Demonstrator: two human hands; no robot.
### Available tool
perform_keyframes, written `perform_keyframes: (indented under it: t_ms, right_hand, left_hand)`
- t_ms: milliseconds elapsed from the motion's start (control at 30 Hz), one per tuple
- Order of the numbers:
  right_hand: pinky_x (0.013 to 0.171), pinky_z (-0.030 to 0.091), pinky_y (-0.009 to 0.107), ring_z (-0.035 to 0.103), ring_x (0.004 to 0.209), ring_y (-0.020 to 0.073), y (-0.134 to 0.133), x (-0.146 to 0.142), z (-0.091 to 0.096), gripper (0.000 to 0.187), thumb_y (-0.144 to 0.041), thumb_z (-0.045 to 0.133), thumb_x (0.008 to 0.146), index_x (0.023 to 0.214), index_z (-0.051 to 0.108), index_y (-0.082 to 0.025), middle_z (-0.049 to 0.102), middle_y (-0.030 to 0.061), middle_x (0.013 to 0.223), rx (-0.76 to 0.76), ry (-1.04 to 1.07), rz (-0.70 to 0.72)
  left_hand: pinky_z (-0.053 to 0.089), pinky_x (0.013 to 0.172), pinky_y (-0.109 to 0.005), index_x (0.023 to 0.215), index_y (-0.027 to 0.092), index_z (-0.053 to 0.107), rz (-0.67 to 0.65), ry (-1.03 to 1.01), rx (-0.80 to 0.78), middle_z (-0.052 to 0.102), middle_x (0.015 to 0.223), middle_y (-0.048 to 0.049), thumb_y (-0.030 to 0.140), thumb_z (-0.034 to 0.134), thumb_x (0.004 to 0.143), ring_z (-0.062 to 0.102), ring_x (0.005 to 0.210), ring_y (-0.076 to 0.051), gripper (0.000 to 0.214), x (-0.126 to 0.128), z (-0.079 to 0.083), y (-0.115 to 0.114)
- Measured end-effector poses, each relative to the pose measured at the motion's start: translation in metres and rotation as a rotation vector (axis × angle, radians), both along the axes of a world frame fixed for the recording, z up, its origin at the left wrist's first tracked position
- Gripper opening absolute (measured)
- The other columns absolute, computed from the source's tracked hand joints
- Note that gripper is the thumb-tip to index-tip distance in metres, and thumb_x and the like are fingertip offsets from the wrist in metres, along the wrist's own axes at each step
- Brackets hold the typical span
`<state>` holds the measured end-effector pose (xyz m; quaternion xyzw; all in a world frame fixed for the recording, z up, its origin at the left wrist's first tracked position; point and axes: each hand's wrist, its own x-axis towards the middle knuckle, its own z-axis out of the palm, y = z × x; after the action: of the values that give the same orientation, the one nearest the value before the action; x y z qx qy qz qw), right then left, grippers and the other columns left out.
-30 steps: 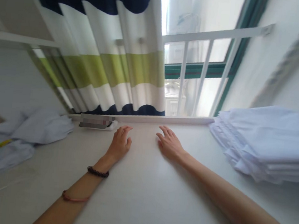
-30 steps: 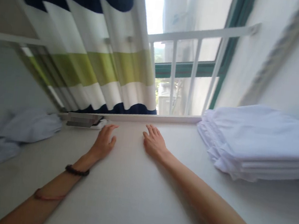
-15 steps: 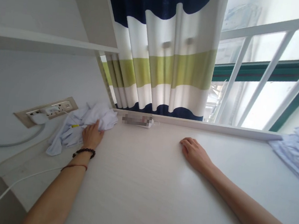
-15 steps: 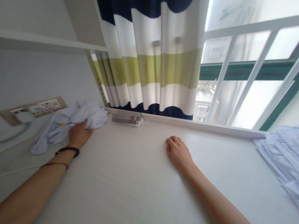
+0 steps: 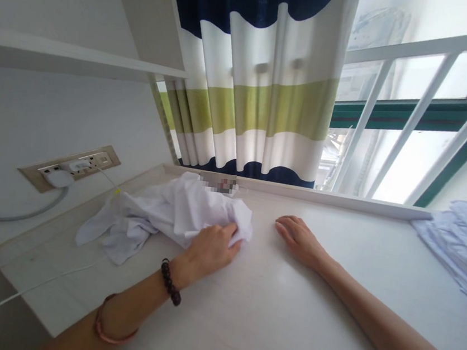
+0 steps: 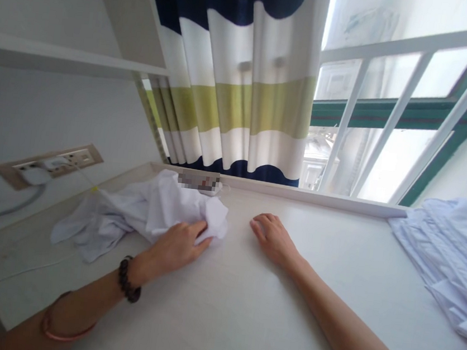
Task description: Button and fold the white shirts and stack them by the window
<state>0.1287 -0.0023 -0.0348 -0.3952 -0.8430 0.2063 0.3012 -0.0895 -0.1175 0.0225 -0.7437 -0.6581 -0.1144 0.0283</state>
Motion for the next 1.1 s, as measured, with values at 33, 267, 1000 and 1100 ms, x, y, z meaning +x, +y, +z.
perform_keyframes:
  t_ms: [33,267,1000,1100]
  right_hand:
    - [0.091,0.045,0.039,0.058,0.101,0.0243,-0.002,0.001,0.007,0.045,-0.046,0.028,0.095,0.106,0.062,-0.017,0.064,0.0116,0.109,-0.124,0.069,0.028]
    - [0.058,0.044,0.025,0.059,0.068,0.0165,0.002,0.037,0.062,0.029,-0.039,0.069,0.071,0.086,0.066,-0.014,0.067,0.0047,0.080,-0.652,0.391,0.202]
    - [0.051,0.047,0.023,0.055,0.057,0.0116,0.013,0.107,0.090,0.010,-0.025,0.054,0.086,0.087,0.058,-0.016,0.058,0.0018,0.071,-0.589,0.102,-0.004]
    - [0.053,0.048,0.025,0.057,0.057,0.0132,0.018,0.132,0.107,0.011,-0.024,0.053,0.086,0.081,0.059,-0.015,0.058,0.0029,0.069,-0.426,0.074,-0.146]
  left_hand:
    - [0.040,0.058,-0.033,0.087,0.022,0.057,-0.065,-0.027,-0.013,0.067,0.076,-0.0102,0.041,0.049,0.088,0.065,0.069,-0.028,0.021,0.016,0.004,-0.003]
    - [0.043,0.063,-0.029,0.092,0.017,0.055,-0.452,-0.290,0.076,0.064,0.080,-0.0049,0.031,0.040,0.093,0.060,0.072,-0.019,0.020,0.091,0.049,0.041]
    - [0.047,0.067,-0.027,0.093,0.018,0.062,-0.682,-0.310,-0.471,0.066,0.079,-0.0012,0.051,0.039,0.091,0.061,0.071,-0.016,0.040,0.108,0.047,0.097]
    - [0.045,0.083,-0.029,0.100,0.021,0.065,-0.667,-0.248,-0.256,0.067,0.100,-0.0020,0.046,0.039,0.092,0.061,0.092,-0.019,0.037,0.093,0.058,0.096]
